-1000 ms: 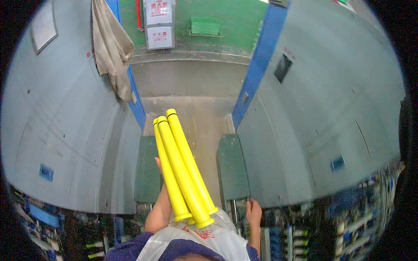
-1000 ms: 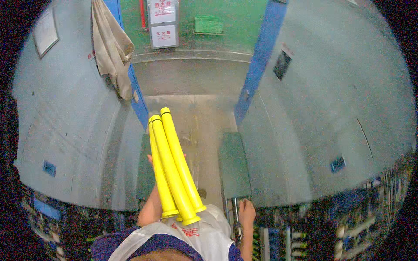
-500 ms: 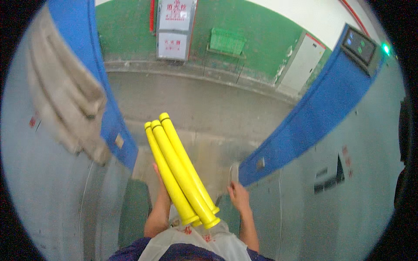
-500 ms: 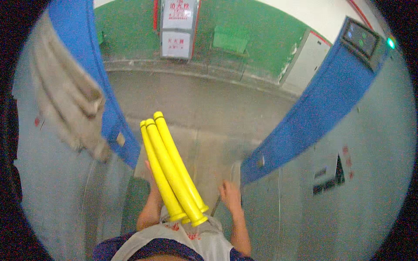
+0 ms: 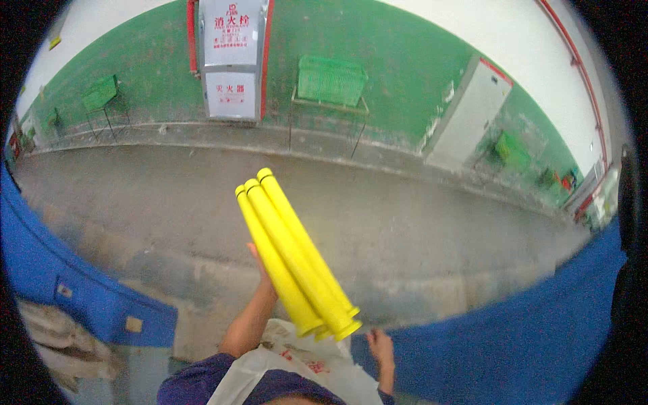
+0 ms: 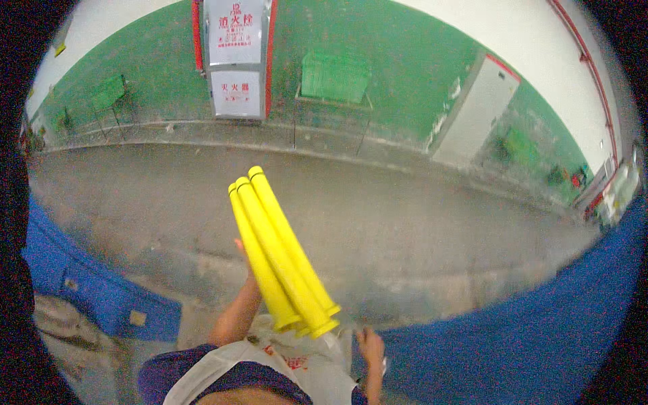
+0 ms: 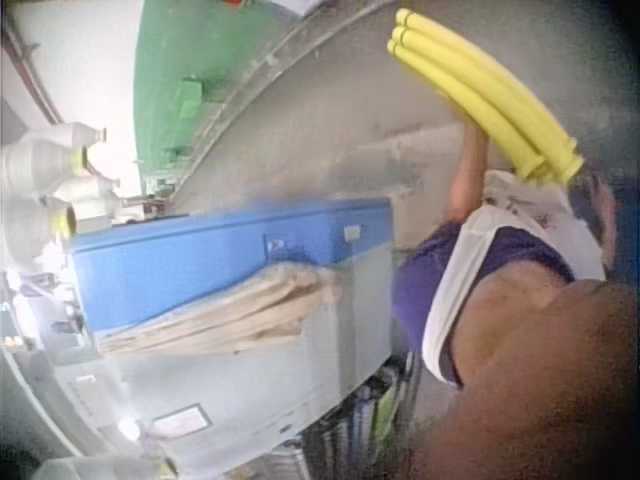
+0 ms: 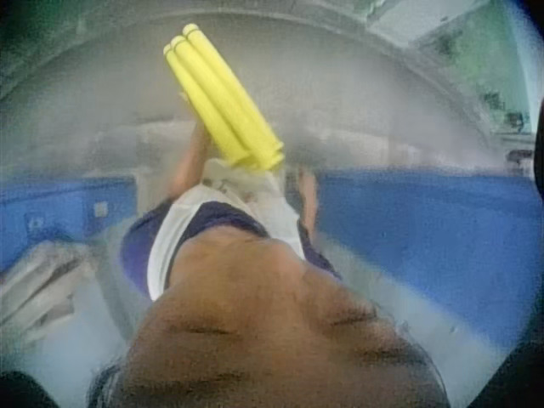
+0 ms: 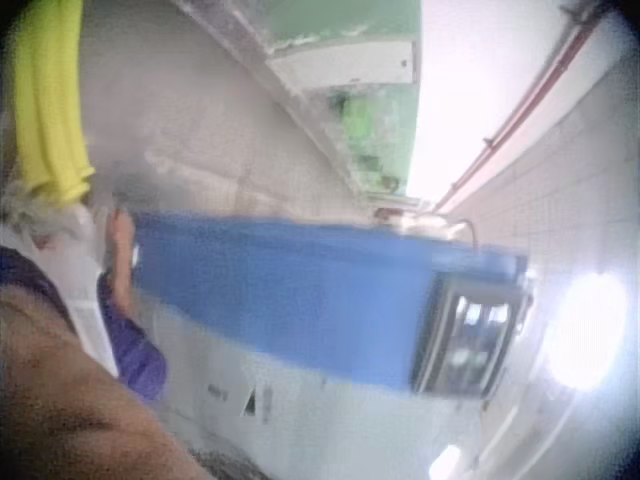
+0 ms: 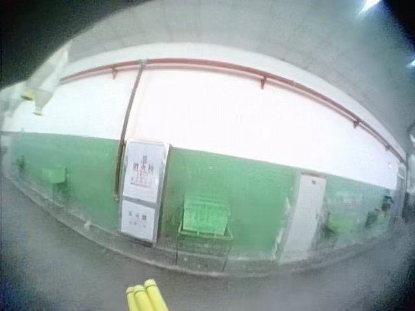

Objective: The person threads white yarn through a textile machine, replacing empty yellow bobbins with full ones and guiding the thread through multiple guides and rollers. The person also removes and carries away several empty yellow bobbins and continues threading additional spindles along the machine.

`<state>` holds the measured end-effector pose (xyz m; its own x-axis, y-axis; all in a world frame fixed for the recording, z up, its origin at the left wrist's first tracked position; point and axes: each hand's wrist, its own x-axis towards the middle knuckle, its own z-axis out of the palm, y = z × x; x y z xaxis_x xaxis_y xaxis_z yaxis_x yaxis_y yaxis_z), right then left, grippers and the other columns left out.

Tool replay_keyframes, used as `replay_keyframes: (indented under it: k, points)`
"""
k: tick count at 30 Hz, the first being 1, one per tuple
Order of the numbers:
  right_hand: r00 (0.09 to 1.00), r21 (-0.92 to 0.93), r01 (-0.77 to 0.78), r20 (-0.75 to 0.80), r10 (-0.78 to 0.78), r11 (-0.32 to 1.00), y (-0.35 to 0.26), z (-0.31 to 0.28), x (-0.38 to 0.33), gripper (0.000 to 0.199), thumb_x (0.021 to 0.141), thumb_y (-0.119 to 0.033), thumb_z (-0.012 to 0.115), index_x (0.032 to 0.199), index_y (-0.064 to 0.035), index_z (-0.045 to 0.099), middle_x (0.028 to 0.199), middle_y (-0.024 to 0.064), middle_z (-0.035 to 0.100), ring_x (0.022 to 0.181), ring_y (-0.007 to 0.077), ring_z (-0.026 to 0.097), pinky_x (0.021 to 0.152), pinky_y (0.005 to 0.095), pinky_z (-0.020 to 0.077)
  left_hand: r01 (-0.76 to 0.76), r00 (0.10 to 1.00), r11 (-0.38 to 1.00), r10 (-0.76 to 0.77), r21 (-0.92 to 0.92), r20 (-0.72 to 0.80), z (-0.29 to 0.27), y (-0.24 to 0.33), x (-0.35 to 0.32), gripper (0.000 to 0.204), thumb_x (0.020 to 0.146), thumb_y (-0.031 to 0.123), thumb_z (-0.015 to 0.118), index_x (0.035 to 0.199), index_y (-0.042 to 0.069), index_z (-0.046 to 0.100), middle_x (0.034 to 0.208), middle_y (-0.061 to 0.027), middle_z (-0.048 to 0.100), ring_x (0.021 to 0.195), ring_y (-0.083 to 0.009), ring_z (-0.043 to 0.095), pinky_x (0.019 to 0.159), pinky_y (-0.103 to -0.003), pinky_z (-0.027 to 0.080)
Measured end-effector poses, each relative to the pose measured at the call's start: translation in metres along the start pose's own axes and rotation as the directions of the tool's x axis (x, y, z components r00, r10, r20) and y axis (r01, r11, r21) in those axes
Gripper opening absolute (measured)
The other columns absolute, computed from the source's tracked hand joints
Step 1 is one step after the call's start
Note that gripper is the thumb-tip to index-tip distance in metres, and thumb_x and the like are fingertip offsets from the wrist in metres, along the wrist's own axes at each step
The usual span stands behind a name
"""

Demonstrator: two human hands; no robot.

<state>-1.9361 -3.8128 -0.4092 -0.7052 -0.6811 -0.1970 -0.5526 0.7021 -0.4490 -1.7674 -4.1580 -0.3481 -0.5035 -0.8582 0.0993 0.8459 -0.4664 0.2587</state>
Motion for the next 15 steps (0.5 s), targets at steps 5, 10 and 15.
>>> replay_keyframes:
  k: [5, 10, 15]
  points:
    - [0.95, -0.02, 0.3, 0.101, -0.297, 0.954, -0.089, -0.054, 0.233, 0.035, 0.087, -0.033, 0.054, 0.11, -0.0055, 0.057, 0.088, 0.0192, 0.065, 0.083, 0.0377, 0.062, 0.07, 0.0466, 0.0489, -0.03, 0.999, 0.999, 0.03, 0.031, -0.03, 0.003, -0.027, 0.155, 0.085, 0.079, 0.077, 0.032, 0.135, 0.014, 0.038, 0.125, -0.007, 0.053, 0.111, -0.0248, 0.052, 0.094, -0.042, 0.044]
    - [0.768, 0.171, 0.607, 0.125, -0.628, 0.776, -0.169, -0.081, 0.424, 0.036, 0.086, -0.031, 0.056, 0.112, -0.0064, 0.058, 0.093, 0.0172, 0.065, 0.086, 0.0354, 0.062, 0.071, 0.0449, 0.0494, -0.131, 0.97, 0.983, 0.154, 0.131, -0.186, -0.005, -0.048, 0.272, 0.085, 0.08, 0.078, 0.028, 0.136, 0.015, 0.037, 0.13, -0.0055, 0.048, 0.114, -0.0243, 0.049, 0.097, -0.041, 0.041]
    - [0.701, 0.222, 0.682, 0.073, -0.71, 0.696, -0.171, -0.067, 0.595, 0.034, 0.084, -0.032, 0.057, 0.106, -0.0069, 0.062, 0.092, 0.0161, 0.065, 0.088, 0.0373, 0.062, 0.074, 0.0445, 0.0491, -0.196, 0.959, 0.976, 0.212, 0.098, -0.188, -0.015, -0.085, 0.473, 0.083, 0.082, 0.075, 0.03, 0.139, 0.016, 0.031, 0.134, -0.0057, 0.044, 0.119, -0.0241, 0.045, 0.1, -0.042, 0.039]
